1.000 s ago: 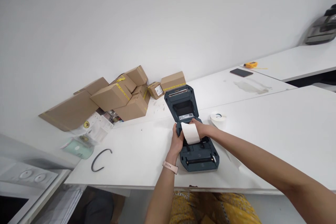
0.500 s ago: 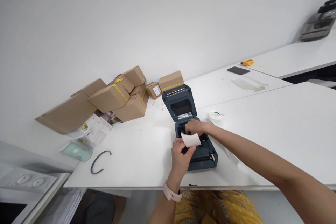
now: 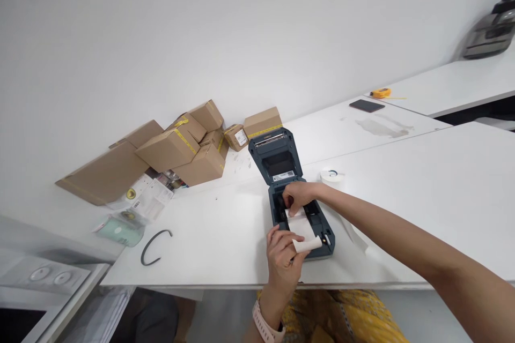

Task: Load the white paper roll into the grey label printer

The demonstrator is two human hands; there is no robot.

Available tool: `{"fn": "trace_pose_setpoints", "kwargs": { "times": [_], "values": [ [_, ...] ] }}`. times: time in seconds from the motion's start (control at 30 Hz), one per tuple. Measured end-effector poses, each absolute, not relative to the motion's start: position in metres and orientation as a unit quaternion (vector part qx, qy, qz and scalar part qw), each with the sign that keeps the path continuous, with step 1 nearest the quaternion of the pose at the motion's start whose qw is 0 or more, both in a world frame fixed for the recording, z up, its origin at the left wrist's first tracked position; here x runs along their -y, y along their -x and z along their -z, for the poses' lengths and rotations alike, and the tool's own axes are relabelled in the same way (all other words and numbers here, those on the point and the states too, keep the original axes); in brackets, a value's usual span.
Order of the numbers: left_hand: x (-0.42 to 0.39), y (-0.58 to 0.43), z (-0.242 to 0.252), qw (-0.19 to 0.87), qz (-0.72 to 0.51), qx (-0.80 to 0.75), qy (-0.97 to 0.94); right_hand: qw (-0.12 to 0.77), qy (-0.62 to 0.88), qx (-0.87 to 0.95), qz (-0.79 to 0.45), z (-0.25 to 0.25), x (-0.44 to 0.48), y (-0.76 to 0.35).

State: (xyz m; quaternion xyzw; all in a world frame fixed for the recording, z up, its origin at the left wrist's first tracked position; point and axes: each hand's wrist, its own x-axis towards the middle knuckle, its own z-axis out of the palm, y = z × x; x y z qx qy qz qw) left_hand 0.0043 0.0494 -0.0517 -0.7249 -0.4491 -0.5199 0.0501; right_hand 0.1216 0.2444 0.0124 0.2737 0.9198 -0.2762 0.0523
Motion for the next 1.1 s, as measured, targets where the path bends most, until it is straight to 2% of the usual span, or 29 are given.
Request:
{"fn": "trace_pose_setpoints", "kwargs": {
  "times": [0.37, 0.57, 0.67, 0.8, 0.87, 0.93, 1.1],
  "values": [
    [-0.021, -0.009, 0.053, 0.052, 0.486, 0.457, 0.743, -0.003, -0.269, -0.925, 0.268, -0.009, -0.239, -0.127],
    [-0.016, -0.009, 0.054, 0.078, 0.469, 0.462, 0.749, -0.099, -0.264, -0.928, 0.246, -0.024, -0.227, -0.136],
    [-0.016, -0.008, 0.053, 0.077, 0.465, 0.462, 0.751, -0.209, -0.281, -0.910, 0.223, -0.048, -0.221, -0.142],
    [-0.014, -0.008, 0.052, 0.074, 0.456, 0.462, 0.757, -0.534, -0.341, -0.768, 0.097, -0.092, -0.229, -0.144],
    [-0.012, -0.007, 0.052, 0.069, 0.449, 0.464, 0.761, -0.620, -0.357, -0.697, 0.050, -0.113, -0.243, -0.142],
    [-0.009, -0.008, 0.053, 0.067, 0.446, 0.465, 0.762, -0.607, -0.378, -0.694, 0.084, -0.128, -0.262, -0.138],
    [-0.004, -0.009, 0.057, 0.069, 0.456, 0.469, 0.753, -0.479, -0.395, -0.714, 0.323, -0.135, -0.281, -0.127]
  ]
}}
